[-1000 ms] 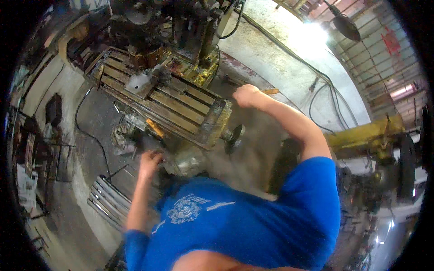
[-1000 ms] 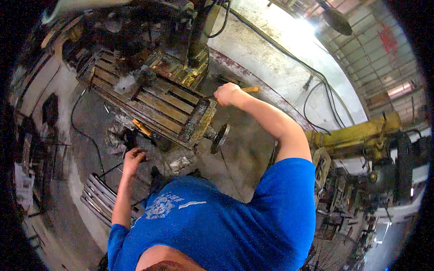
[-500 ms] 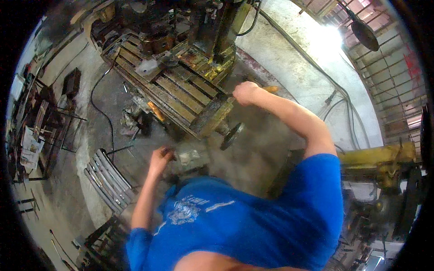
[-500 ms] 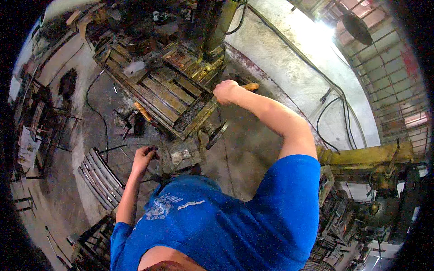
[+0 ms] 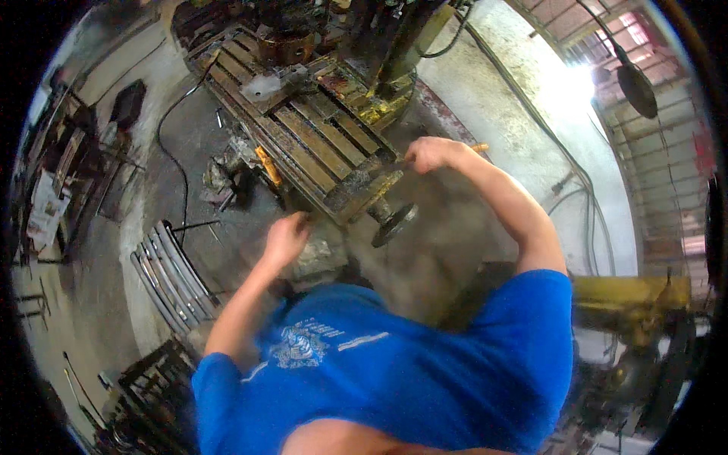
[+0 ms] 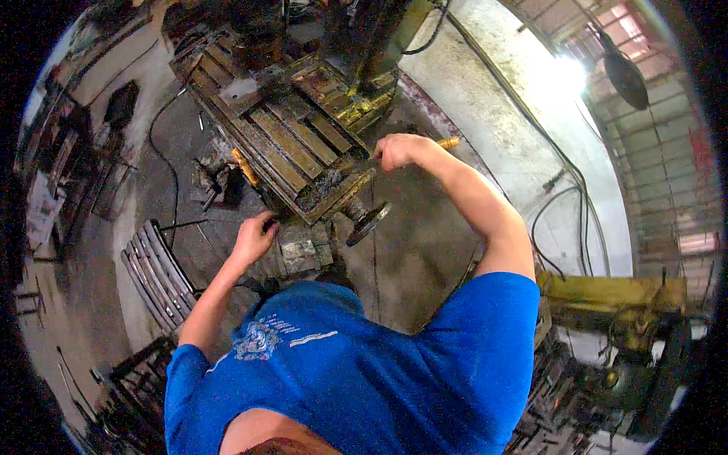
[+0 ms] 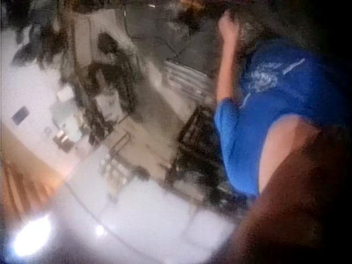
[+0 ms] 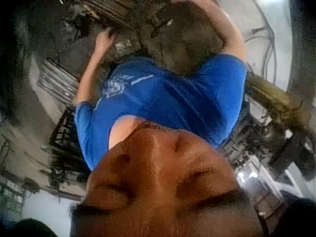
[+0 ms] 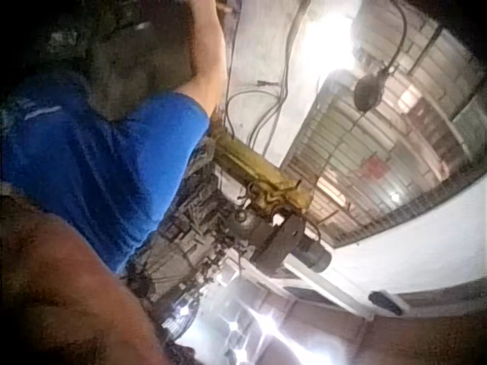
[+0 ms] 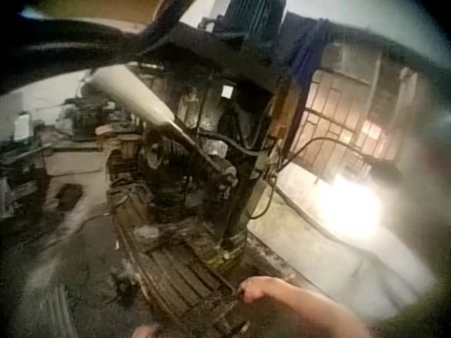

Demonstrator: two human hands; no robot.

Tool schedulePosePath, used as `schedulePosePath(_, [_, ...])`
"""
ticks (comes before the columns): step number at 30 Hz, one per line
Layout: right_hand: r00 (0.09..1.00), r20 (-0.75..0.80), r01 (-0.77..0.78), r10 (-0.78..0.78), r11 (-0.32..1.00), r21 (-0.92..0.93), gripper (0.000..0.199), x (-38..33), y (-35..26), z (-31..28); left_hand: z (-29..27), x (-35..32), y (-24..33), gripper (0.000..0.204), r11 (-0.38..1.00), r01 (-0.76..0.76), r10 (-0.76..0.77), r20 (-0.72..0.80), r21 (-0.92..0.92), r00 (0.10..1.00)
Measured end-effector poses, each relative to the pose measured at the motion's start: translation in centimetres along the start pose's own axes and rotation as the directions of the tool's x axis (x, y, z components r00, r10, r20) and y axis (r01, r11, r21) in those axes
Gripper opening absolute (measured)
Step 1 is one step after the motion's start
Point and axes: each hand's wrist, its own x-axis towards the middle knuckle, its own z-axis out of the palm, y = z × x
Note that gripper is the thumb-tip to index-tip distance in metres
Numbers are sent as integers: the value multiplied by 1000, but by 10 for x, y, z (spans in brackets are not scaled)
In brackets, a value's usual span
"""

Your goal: The person cleans a large industrial machine using a brush and a scraper. They scrub the machine's surface and scrape off debris, then pick up a metal bar and place it on a nearby rack. The person continues to clean different parts of the machine, including the base and the top, using the brush and scraper.

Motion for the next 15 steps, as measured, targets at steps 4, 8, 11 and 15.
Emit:
schedulePosePath(4, [1000,17,11,-12,997,74,42,41,47,-1,21,26,20,19,998,43,-36,-117,54,993])
schedulePosePath(8, [972,108,193,-209,971,137,35,50,35,-8,52,35,33,25,949,279,-264,-114,144,958])
schedulePosePath(11, [969,133,182,-206,968,175,35,56,20,-6,66,38,52,26,914,358,-315,-224,192,922])
schedulePosePath(15, [951,59,293,-305,944,154,35,62,20,0,76,50,61,24,850,420,-350,-256,317,901])
